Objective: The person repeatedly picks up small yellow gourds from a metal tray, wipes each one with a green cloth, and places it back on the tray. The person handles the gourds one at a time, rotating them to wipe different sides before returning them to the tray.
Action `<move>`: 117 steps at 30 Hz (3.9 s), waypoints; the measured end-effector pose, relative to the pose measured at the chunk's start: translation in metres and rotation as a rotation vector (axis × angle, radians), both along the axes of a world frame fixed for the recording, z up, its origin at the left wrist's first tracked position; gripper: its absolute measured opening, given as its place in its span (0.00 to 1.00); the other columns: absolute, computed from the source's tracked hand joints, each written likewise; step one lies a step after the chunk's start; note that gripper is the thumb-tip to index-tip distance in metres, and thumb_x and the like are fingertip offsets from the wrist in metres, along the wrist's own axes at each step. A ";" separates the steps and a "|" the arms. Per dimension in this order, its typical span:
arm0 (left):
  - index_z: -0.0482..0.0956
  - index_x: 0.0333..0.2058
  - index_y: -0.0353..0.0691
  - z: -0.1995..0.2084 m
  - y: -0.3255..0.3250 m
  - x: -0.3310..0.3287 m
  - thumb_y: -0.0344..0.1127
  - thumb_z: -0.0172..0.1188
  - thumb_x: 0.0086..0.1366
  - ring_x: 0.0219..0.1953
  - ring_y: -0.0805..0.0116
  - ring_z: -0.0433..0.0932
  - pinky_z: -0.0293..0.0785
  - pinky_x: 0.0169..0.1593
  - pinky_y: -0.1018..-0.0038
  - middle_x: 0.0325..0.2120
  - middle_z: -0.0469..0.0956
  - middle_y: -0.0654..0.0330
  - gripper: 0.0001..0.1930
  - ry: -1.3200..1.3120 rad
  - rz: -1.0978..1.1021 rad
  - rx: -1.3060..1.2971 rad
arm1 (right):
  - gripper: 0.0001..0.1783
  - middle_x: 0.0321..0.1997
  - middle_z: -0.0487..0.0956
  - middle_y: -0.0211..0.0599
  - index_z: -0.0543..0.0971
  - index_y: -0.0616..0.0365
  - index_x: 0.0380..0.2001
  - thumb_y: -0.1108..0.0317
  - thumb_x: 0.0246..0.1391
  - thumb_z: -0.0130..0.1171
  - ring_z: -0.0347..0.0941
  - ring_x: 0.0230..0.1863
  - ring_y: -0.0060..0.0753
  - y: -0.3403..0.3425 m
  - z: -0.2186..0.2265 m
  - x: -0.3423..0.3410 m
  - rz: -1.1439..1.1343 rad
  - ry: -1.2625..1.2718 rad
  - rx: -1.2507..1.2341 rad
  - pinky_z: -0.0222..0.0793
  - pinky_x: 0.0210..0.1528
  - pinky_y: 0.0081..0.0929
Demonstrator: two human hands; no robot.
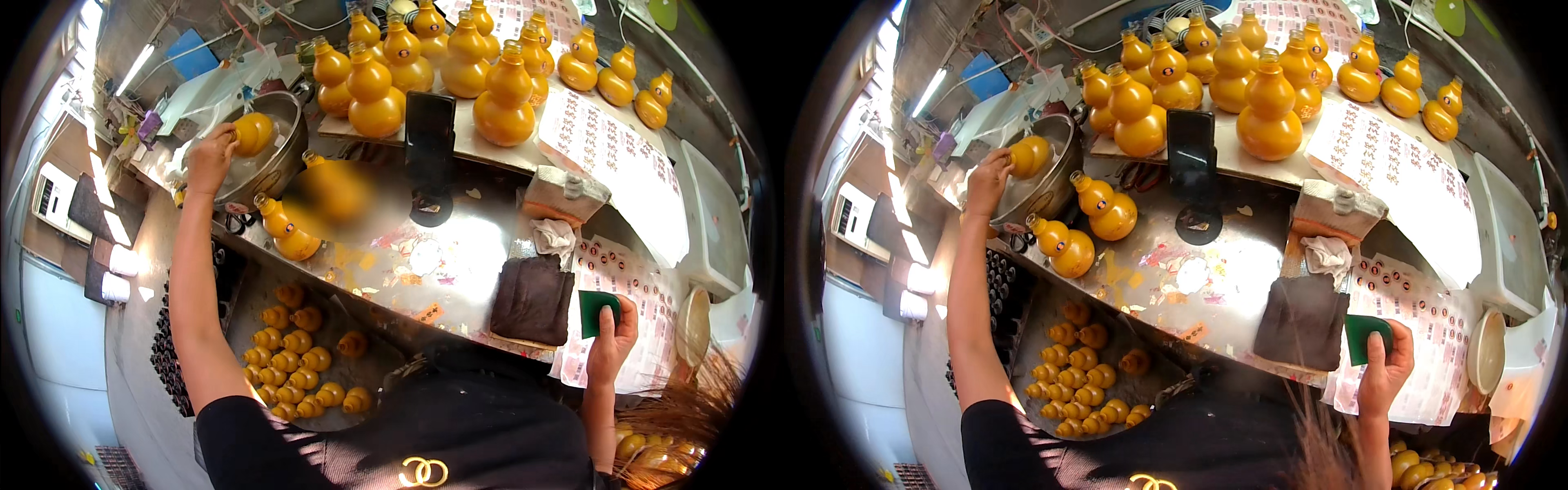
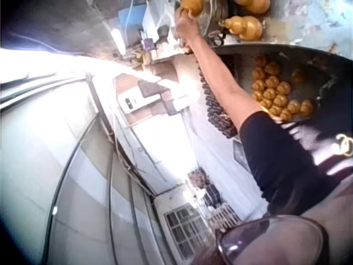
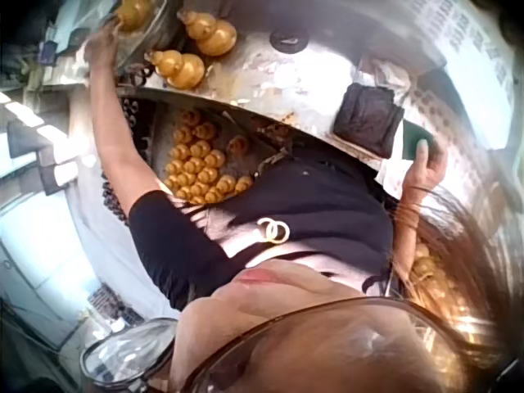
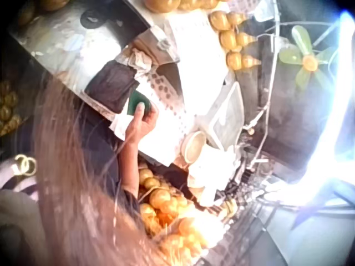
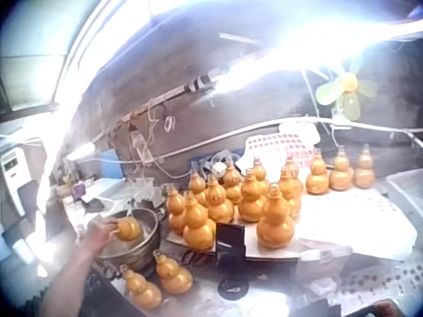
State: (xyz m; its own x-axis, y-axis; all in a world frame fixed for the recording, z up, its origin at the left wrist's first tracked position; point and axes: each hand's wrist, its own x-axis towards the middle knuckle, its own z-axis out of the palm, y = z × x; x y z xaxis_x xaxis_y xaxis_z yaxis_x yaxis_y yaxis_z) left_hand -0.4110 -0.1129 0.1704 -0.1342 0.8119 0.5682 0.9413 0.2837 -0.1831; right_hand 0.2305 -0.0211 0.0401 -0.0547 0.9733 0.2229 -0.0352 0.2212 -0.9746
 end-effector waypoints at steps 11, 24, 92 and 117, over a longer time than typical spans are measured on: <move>0.80 0.34 0.40 -0.007 0.030 -0.018 0.28 0.53 0.56 0.38 0.55 0.78 0.75 0.39 0.65 0.39 0.77 0.61 0.08 0.053 -0.021 -0.437 | 0.10 0.37 0.73 0.28 0.72 0.62 0.41 0.70 0.58 0.57 0.67 0.39 0.17 0.011 -0.011 0.004 -0.024 0.033 -0.045 0.64 0.45 0.17; 0.81 0.36 0.42 -0.003 0.029 -0.042 0.33 0.59 0.57 0.48 0.61 0.74 0.67 0.50 0.58 0.44 0.76 0.64 0.08 0.105 0.110 -0.359 | 0.10 0.38 0.74 0.28 0.72 0.62 0.41 0.70 0.59 0.57 0.68 0.39 0.17 0.017 -0.013 -0.006 -0.024 0.002 -0.050 0.64 0.45 0.17; 0.56 0.64 0.46 -0.166 0.108 0.426 0.27 0.68 0.50 0.66 0.53 0.55 0.54 0.66 0.59 0.65 0.51 0.51 0.43 -0.825 -0.906 -0.147 | 0.23 0.59 0.72 0.34 0.74 0.53 0.53 0.74 0.51 0.47 0.76 0.45 0.44 0.004 -0.064 0.209 -0.538 -1.112 -0.129 0.73 0.47 0.35; 0.53 0.65 0.42 -0.172 0.102 0.422 0.26 0.70 0.48 0.65 0.56 0.55 0.49 0.67 0.64 0.64 0.54 0.54 0.47 -0.889 -0.914 -0.105 | 0.07 0.30 0.76 0.29 0.75 0.59 0.32 0.69 0.54 0.62 0.70 0.29 0.21 -0.094 -0.100 0.181 -1.013 0.311 -0.613 0.66 0.33 0.20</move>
